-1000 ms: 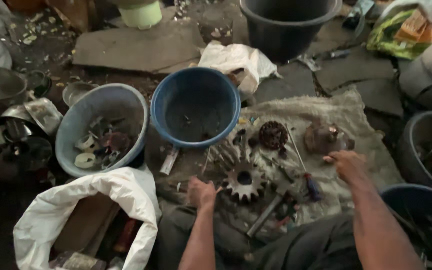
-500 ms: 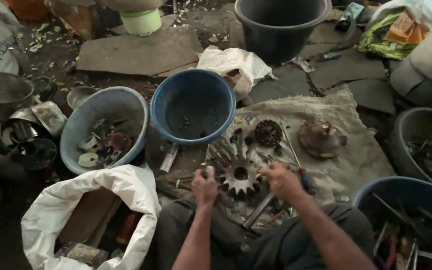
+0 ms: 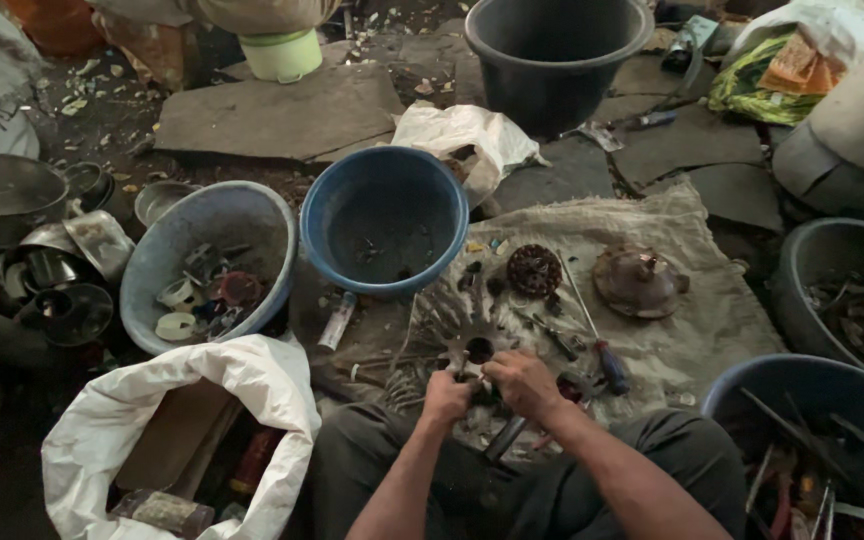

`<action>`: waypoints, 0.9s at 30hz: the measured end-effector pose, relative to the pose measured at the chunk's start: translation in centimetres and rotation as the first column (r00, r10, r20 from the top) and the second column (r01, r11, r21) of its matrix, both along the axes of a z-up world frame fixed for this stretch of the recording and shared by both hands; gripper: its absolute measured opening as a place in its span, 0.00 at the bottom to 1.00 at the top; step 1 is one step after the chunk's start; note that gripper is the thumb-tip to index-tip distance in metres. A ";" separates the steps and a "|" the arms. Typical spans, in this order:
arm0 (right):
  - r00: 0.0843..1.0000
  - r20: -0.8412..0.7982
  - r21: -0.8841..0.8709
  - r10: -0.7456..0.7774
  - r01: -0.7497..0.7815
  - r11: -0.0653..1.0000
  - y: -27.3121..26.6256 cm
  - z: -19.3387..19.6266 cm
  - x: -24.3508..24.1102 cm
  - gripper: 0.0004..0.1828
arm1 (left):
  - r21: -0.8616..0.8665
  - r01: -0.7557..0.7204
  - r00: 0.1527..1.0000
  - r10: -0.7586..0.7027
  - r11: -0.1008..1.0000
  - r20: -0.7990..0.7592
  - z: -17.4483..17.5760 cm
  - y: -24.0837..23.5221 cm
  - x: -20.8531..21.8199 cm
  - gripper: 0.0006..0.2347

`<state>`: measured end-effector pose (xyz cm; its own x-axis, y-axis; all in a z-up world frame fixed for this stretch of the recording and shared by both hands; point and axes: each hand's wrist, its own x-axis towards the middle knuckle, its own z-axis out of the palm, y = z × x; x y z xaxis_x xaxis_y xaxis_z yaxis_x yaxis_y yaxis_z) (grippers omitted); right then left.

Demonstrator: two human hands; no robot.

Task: The person sits on the ground and uses a hammer and chisel to chip away at a metal gear. They repeatedly strike the gear's teeth and inner rim, rotating the gear to access different areas. The person occasionally pauses to reposition the gear or adjust their grip on the tools.

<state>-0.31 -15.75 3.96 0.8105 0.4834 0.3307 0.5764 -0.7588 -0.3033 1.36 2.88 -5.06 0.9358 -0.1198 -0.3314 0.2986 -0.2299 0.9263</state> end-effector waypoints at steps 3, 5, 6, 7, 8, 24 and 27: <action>0.983 0.051 0.058 -0.175 0.172 0.983 0.0 -0.3 0.4 0.14 | 0.268 -0.166 0.981 0.131 0.949 0.144 -0.8 0.0 0.8 0.11; 0.906 -0.063 0.136 -0.420 0.424 0.895 -1.0 -0.7 0.5 0.23 | 0.416 -0.168 0.984 0.179 0.894 0.013 -1.0 0.4 1.6 0.15; 0.810 -0.211 0.162 -0.547 0.581 0.798 -1.4 -1.1 0.2 0.26 | 0.487 -0.160 0.976 0.211 0.859 -0.052 -1.1 0.5 1.7 0.19; 0.680 -0.351 0.164 -0.644 0.722 0.672 -2.0 -1.5 0.1 0.28 | 0.501 -0.168 0.979 0.203 0.849 -0.014 -1.2 0.4 1.7 0.17; 0.521 -0.482 0.139 -0.705 0.839 0.525 -2.5 -2.1 -0.1 0.31 | 0.514 -0.178 0.981 0.194 0.839 0.024 -1.1 0.1 1.6 0.14; 0.017 -0.990 0.034 -0.138 0.992 -0.123 -2.9 -6.4 -0.9 0.19 | 0.397 -0.020 0.951 0.140 0.918 -0.277 0.3 0.2 1.7 0.18; 0.172 -0.981 0.182 -0.094 0.976 -0.116 -1.7 -4.8 -2.3 0.18 | 0.400 -0.037 0.955 0.151 0.916 -0.256 0.1 0.7 1.3 0.15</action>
<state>-2.64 -17.47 -0.83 0.5683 -0.4591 -0.6829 -0.6021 0.3336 -0.7254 2.68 3.54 -4.96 0.8001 0.1545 -0.5796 0.5670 -0.5102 0.6467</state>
